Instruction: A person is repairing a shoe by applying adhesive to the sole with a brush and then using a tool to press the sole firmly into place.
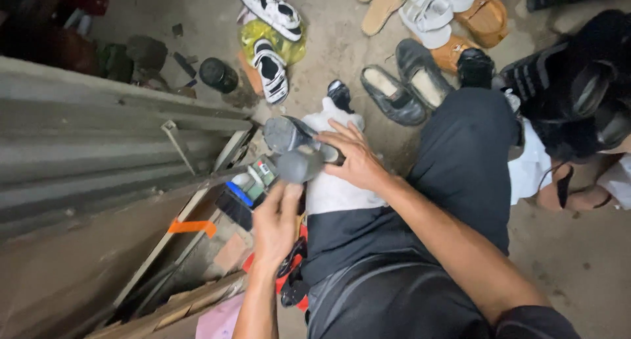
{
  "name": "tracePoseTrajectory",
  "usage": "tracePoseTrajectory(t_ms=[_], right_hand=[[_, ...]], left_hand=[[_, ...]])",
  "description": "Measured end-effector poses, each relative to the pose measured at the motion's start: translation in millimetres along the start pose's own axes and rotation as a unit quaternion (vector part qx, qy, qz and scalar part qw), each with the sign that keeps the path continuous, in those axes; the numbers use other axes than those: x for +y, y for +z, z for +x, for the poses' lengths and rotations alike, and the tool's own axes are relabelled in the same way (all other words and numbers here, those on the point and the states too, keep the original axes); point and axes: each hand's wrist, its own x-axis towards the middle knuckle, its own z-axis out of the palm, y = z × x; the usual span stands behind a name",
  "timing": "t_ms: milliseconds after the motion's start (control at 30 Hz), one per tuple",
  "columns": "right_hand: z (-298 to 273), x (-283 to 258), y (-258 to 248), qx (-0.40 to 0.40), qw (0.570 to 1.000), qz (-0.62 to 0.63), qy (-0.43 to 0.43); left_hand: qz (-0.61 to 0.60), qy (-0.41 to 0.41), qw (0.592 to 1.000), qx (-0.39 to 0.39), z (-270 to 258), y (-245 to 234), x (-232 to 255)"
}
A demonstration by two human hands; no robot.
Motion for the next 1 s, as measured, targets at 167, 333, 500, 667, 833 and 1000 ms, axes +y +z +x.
tracePoseTrajectory(t_ms=[167, 333, 500, 667, 833, 1000], right_hand=[[-3, -6, -2, -0.006, 1.000, -0.009, 0.026], [3, 4, -8, -0.007, 0.999, 0.002, 0.037], [-6, -9, -10, -0.011, 0.999, 0.000, 0.046], [-19, -51, -20, 0.046, 0.983, 0.092, 0.155], [-40, -57, 0, 0.109, 0.971, 0.074, 0.202], [-54, -48, -1, 0.109, 0.981, -0.006, 0.163]], left_hand=[[-0.010, 0.053, 0.992, 0.118, -13, 8, -64], [-0.027, 0.059, 0.998, 0.010, -8, 12, -6], [0.018, 0.083, 0.992, 0.089, -10, 28, -20], [-0.045, 0.070, 0.995, 0.058, 0, -3, -3], [-0.016, 0.039, 0.997, 0.057, -9, 29, -42], [-0.011, -0.006, 1.000, 0.011, -23, 33, -56]])
